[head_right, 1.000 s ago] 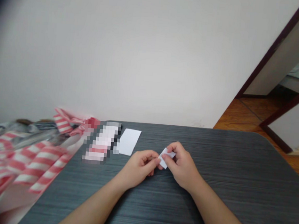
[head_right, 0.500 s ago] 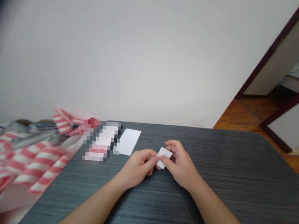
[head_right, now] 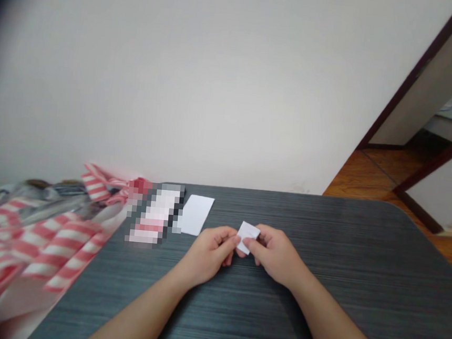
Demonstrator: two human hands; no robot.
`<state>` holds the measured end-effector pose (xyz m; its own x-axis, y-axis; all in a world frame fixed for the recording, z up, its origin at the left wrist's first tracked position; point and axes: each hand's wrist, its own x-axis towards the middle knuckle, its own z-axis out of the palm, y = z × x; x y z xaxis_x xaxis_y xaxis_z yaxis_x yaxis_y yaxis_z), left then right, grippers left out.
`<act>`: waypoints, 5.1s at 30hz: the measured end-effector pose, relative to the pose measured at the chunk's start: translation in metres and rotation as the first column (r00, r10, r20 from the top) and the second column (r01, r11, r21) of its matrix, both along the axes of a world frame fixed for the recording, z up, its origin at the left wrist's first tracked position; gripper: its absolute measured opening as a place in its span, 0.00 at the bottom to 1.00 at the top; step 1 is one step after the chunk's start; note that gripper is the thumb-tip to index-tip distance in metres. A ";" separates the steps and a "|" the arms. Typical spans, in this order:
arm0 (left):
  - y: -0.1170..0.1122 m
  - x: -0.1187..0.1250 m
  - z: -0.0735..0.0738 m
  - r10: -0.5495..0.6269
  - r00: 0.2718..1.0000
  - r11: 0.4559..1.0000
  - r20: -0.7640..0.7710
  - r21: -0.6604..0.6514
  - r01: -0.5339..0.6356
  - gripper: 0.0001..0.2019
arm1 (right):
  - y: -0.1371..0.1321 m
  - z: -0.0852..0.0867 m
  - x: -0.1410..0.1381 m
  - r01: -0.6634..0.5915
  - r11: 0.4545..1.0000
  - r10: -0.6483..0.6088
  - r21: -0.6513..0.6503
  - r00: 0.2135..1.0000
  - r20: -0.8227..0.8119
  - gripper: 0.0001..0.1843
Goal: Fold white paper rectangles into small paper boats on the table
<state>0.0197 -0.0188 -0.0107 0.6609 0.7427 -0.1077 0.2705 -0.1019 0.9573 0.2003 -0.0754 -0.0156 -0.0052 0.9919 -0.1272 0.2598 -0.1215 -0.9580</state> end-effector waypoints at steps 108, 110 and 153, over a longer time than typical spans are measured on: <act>0.000 0.001 -0.003 0.023 0.998 0.997 0.063 -0.076 -0.019 0.16 | 0.000 0.006 0.008 0.077 0.997 -0.077 0.020 0.997 -0.007 0.14; 0.000 -0.001 -0.004 0.022 0.998 0.998 0.060 -0.057 -0.018 0.17 | 0.000 0.005 0.009 0.075 0.997 -0.075 0.025 0.997 -0.009 0.14; 0.000 0.001 -0.003 0.020 0.991 0.994 0.133 -0.109 -0.005 0.12 | -0.002 0.005 0.003 0.004 1.000 -0.005 -0.007 0.998 -0.064 0.13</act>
